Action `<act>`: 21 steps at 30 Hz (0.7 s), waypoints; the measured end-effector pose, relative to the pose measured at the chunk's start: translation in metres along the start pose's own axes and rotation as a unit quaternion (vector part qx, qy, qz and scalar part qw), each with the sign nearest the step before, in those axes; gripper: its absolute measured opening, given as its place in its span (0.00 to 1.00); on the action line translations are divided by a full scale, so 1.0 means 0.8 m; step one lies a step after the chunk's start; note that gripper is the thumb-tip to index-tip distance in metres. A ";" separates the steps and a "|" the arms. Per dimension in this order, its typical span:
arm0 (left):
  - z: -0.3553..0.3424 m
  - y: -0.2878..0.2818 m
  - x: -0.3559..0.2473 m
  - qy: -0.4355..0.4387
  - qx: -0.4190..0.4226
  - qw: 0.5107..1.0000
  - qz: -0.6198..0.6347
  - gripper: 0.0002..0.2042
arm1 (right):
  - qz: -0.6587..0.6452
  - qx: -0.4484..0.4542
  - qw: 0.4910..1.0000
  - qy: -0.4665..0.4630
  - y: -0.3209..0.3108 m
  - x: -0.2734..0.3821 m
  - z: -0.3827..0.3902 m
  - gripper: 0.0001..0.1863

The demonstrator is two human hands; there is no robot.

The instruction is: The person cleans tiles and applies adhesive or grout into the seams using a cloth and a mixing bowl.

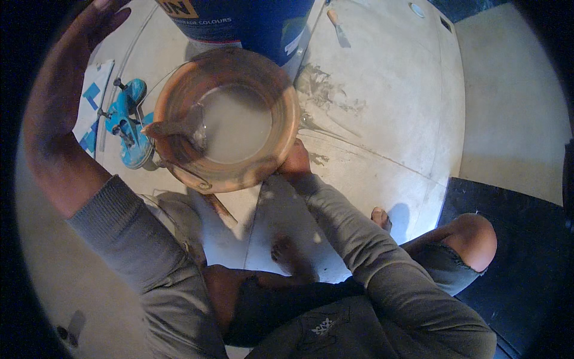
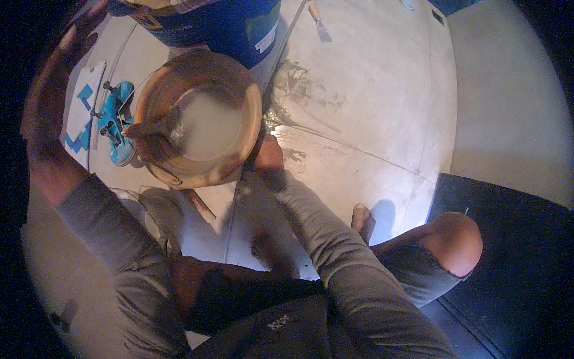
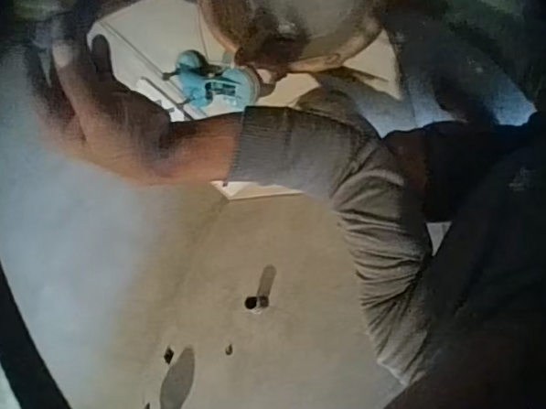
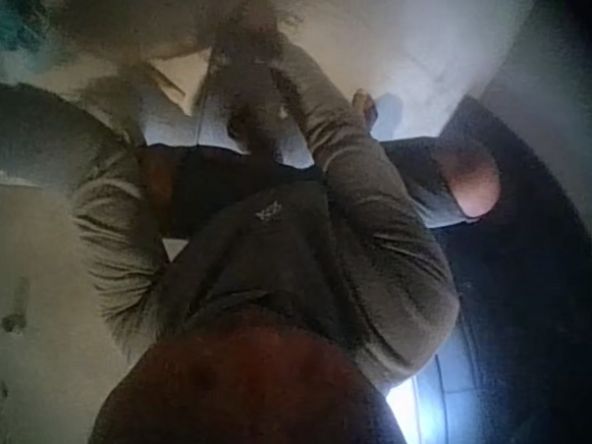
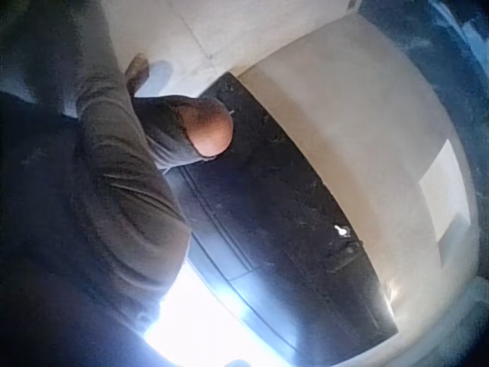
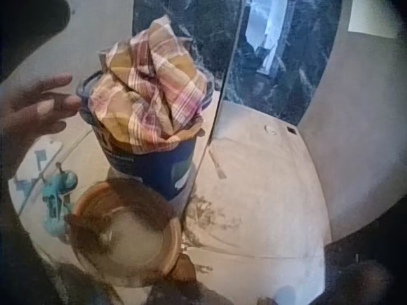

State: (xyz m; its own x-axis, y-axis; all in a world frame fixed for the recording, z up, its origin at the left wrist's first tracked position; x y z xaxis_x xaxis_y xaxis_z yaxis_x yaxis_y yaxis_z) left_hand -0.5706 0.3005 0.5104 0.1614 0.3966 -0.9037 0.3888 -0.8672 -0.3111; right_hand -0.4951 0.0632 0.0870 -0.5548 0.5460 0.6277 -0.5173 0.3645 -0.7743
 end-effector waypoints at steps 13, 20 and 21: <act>0.007 -0.003 -0.031 -0.005 -0.035 0.999 -0.030 0.19 | -0.544 0.099 0.814 0.178 -0.095 -0.051 0.096 0.23; -0.002 -0.007 -0.052 -0.002 -0.057 0.998 -0.040 0.20 | -0.259 -0.063 0.945 0.191 -0.140 -0.098 0.084 0.24; -0.001 -0.007 -0.053 -0.001 -0.060 0.997 -0.041 0.20 | -0.159 -0.083 0.969 0.172 -0.146 -0.094 0.084 0.24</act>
State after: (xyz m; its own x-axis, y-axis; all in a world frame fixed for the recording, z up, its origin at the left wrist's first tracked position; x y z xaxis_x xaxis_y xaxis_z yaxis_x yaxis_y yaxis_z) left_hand -0.5788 0.2888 0.5511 0.1231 0.4640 -0.8772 0.5069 -0.7893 -0.3464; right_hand -0.4367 -0.0712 0.1360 -0.1207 0.5951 0.7946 -0.4987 0.6557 -0.5669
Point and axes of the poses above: each hand's wrist, its own z-axis away from the middle knuckle, its own y-axis out of the palm, x = y × z, the point moved 7 cm from there along -z, towards the middle knuckle, and after that the axes turned 10 degrees about -y, right-handed, at the moved point
